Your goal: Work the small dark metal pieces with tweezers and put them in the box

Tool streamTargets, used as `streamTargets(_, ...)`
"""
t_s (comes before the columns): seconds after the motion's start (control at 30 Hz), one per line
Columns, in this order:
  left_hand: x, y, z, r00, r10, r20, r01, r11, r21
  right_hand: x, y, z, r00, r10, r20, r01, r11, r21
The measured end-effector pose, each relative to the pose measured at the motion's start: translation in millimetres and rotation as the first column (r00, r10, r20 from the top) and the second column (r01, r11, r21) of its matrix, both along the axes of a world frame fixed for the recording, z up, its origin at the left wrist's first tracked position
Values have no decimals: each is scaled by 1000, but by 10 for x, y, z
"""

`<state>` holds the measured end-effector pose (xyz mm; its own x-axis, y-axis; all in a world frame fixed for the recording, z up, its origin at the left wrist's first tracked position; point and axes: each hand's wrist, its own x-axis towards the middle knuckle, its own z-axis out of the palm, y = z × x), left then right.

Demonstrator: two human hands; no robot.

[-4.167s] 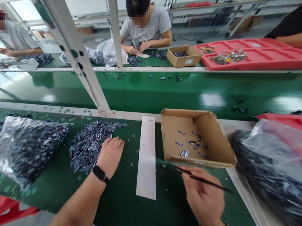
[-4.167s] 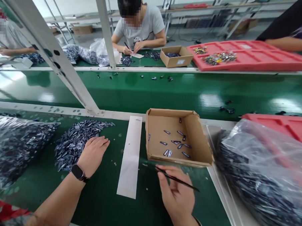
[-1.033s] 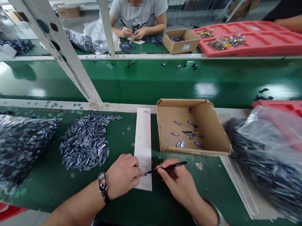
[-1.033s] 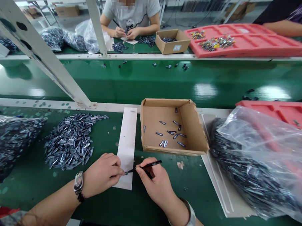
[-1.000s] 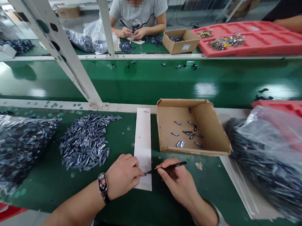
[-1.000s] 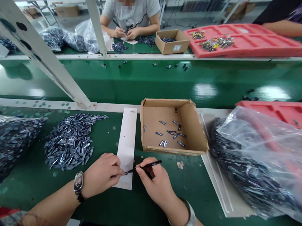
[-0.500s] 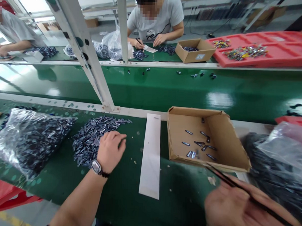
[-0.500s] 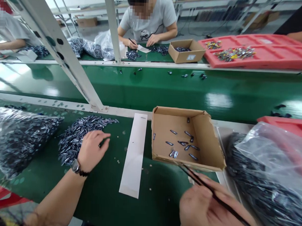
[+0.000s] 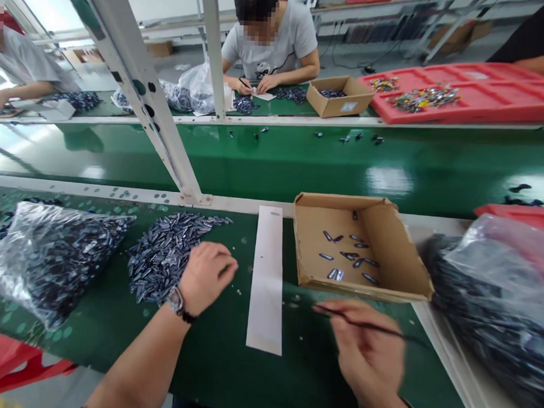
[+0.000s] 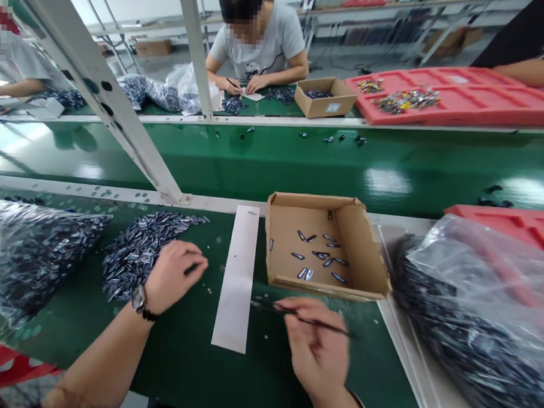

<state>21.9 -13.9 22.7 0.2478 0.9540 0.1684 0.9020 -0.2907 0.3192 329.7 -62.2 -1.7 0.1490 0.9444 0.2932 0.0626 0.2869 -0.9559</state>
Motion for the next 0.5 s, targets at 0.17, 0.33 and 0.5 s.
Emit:
streamTargets(0.17, 472, -292, -148, 911, -395, 117, 411, 884, -221, -162, 20, 57, 950, 311, -32, -306, 902, -306)
streamTargets(0.33, 476, -333, -225, 878, -387, 282, 459, 850, -260, -199, 16, 85, 939, 326, 108, -258, 878, -403)
streamTargets(0.5, 347, -300, -202, 881, -324, 345, 419, 872, -252, -181, 9, 67, 938, 336, 87, -264, 854, -449)
